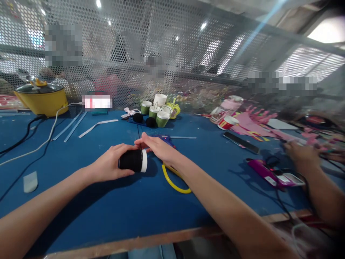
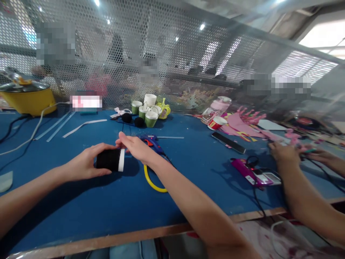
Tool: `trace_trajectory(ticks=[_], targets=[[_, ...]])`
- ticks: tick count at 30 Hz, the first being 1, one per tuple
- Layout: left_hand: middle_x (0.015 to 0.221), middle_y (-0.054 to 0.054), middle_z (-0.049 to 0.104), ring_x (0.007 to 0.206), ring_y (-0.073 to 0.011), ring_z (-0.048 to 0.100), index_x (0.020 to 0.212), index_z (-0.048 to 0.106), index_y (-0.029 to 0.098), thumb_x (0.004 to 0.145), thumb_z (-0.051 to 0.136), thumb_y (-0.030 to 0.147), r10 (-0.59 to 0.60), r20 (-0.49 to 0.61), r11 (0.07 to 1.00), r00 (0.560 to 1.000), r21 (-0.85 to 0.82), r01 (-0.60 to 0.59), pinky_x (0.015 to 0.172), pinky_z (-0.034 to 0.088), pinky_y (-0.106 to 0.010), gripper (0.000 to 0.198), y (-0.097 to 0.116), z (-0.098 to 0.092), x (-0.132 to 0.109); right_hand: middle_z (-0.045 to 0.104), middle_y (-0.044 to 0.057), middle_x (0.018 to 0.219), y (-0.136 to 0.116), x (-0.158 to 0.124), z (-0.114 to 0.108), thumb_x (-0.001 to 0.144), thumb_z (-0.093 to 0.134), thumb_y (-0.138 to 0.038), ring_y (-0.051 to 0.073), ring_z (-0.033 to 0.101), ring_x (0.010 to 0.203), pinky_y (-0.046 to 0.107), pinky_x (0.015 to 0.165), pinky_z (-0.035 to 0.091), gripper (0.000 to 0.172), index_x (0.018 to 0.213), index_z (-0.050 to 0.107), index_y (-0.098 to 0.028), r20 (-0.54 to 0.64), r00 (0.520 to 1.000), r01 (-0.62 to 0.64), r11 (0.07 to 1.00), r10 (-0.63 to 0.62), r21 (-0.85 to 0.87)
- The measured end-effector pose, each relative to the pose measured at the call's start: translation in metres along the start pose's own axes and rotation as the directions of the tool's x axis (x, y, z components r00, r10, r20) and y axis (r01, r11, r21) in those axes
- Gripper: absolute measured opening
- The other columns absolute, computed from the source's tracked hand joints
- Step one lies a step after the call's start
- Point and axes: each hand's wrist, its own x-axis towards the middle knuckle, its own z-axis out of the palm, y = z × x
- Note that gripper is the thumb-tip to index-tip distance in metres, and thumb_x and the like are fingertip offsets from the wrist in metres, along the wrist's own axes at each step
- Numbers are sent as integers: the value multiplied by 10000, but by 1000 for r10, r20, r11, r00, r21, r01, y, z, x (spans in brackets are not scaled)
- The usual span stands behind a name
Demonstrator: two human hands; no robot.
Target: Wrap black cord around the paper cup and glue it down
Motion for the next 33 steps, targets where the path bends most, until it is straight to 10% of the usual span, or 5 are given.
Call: trace_trajectory(ticks=[11,22,28,33], targets=[[1165,-118,542,1080,-296,499,1227,395,212,702,638,297,78,61,990,995,113,-84,888,394,-454,585,1,4,-2,639,57,682,-23,54,11,865,340,-522,100,558,578,214,533,414,478,737,581,-130,166,981,134,972,-102,-193],[1158,-101,527,1062,-275,509,1172,398,200,706,574,222,13,23,993,1000,119,-16,867,374,-441,499,-1,2,-1,547,42,536,14,8,-83,725,575,-227,173,541,561,289,546,372,235,510,489,-188,-370,928,-250,667,-43,-702],[1198,-102,484,1111,-268,465,1201,369,209,706,555,207,11,69,991,998,135,-21,903,347,-438,529,-1,2,-3,608,97,703,50,4,-74,622,607,-112,258,576,815,315,672,416,45,613,581,-147,-418,905,-378,600,79,-705],[1214,-111,468,1113,-263,453,1214,359,205,695,553,183,21,95,987,995,158,-36,918,335,-429,554,-1,-2,-4,620,196,924,50,4,-68,701,552,-155,296,586,887,352,723,436,281,960,566,-47,-489,867,-423,662,98,-619]])
